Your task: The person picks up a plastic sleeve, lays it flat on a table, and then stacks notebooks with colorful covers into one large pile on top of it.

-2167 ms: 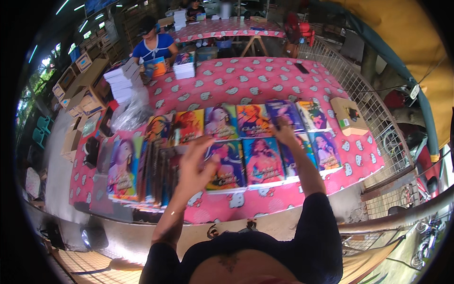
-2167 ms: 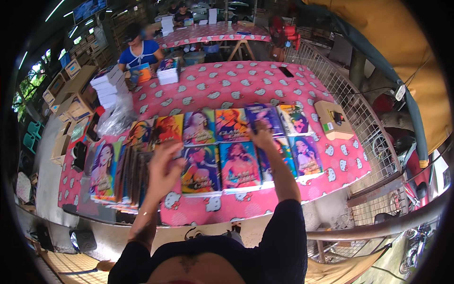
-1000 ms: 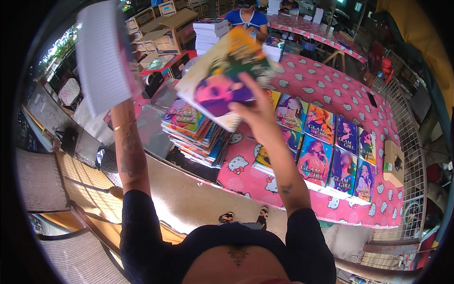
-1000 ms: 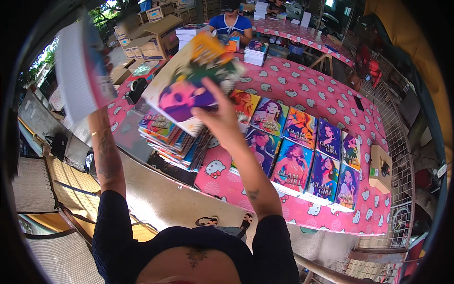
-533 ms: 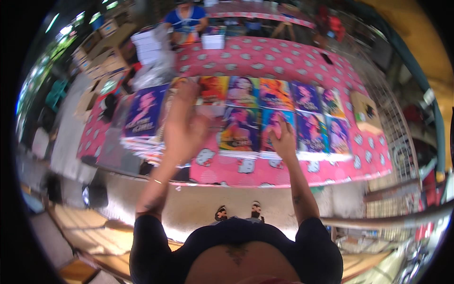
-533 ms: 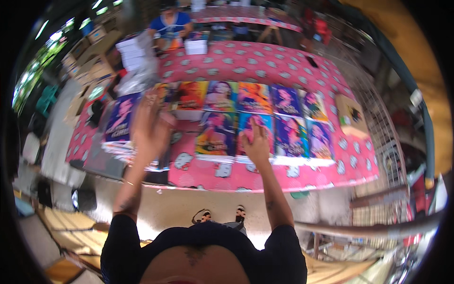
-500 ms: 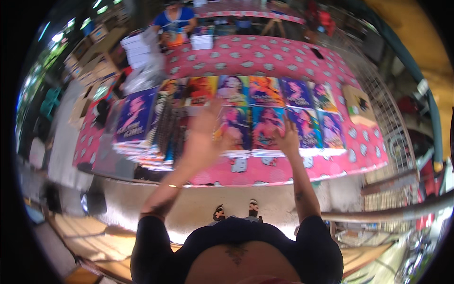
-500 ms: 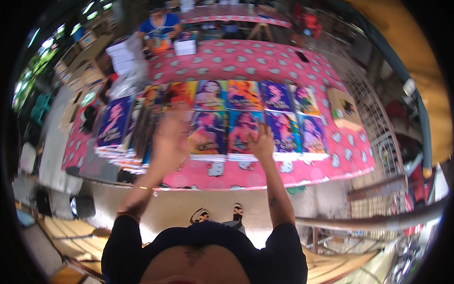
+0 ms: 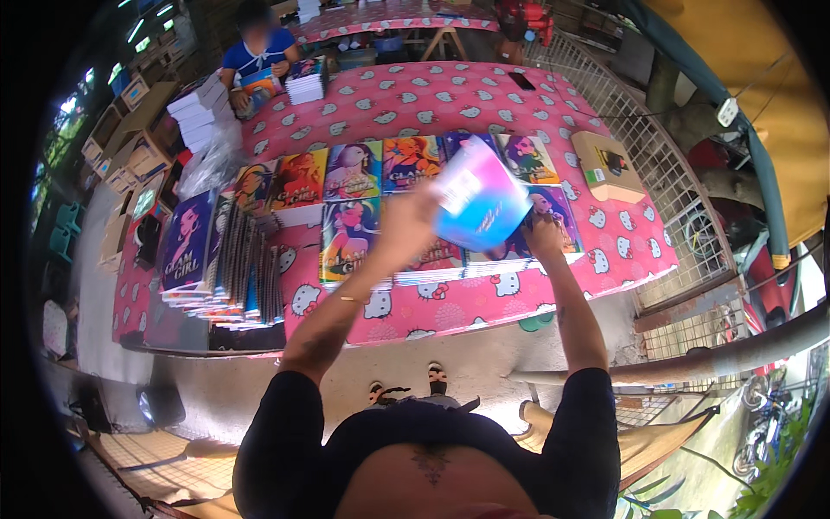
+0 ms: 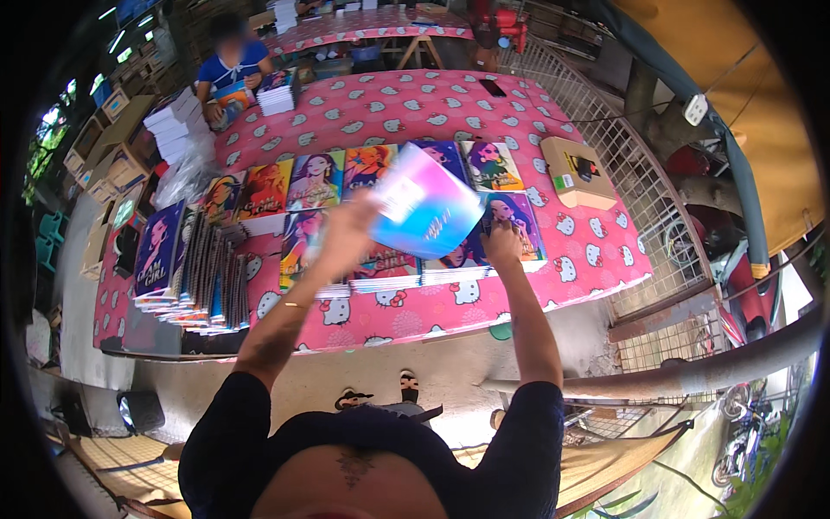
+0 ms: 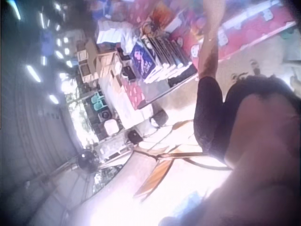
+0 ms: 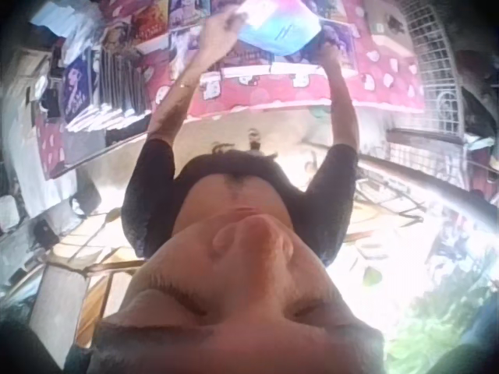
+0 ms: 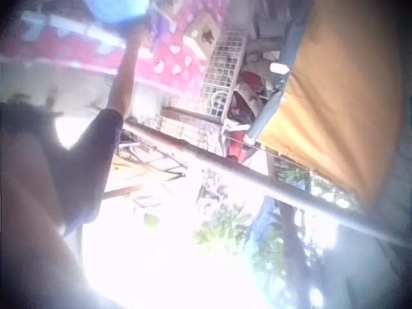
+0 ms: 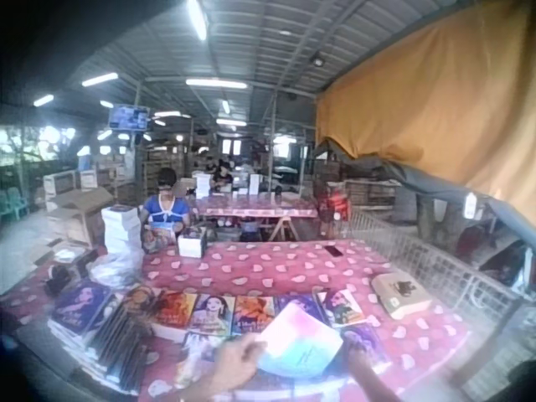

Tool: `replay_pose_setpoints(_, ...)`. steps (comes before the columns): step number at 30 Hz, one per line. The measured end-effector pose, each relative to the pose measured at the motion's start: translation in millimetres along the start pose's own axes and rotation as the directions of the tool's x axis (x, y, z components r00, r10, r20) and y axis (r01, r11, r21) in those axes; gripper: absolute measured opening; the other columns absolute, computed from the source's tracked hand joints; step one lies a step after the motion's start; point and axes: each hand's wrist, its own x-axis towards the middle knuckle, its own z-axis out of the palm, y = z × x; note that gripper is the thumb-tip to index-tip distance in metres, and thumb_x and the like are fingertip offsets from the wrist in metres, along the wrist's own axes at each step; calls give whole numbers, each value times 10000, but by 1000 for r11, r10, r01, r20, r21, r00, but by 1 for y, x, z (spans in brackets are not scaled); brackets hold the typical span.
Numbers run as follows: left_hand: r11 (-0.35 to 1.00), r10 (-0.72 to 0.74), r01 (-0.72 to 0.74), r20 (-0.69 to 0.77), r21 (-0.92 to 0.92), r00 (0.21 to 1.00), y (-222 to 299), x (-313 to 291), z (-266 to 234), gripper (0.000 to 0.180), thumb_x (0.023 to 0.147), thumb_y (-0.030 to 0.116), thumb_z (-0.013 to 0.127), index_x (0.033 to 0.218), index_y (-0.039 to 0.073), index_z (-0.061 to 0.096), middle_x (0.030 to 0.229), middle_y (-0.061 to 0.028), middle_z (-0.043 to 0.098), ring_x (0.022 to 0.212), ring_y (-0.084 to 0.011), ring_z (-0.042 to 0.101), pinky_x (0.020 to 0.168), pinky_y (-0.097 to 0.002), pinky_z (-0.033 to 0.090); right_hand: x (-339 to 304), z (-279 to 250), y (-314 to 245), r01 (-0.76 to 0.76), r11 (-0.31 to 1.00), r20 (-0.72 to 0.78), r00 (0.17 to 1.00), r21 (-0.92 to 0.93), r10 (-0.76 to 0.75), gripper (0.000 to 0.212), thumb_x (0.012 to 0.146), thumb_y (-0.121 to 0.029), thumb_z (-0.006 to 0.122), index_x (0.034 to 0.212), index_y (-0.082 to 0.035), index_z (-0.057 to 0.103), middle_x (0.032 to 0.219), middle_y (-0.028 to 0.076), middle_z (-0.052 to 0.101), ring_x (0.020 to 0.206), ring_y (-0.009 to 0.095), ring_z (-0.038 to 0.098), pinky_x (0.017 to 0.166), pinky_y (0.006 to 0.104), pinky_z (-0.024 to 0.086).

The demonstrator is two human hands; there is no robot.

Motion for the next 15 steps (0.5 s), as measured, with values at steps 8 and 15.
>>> replay_pose_setpoints(8, 626, -152, -439, -653, -644, 741, 42, -95, -349, 322, 956, 73, 555, 1272, 12, 542, 1235, -143, 599, 1131, -227, 597, 947, -379, 504, -47, -139, -175, 454, 529, -543, 839, 717, 16, 521, 794, 14, 584, 1309, 9, 504, 855, 165, 657, 731, 234, 650, 651, 335, 507)
replay_pose_setpoints(15, 575, 569, 3, -403, 818, 717, 12, -127, -417, 615, 779, -90, 573, 1377, 31, 495, 1415, -159, 498, 1319, -323, 466, 1048, -372, 413, -106, -142, -488, 950, 207, -797, 311, 235, -519, 446, 687, 54, 601, 1105, -84, 669, 1052, 105, 600, 971, 316, 576, 840, 407, 491)
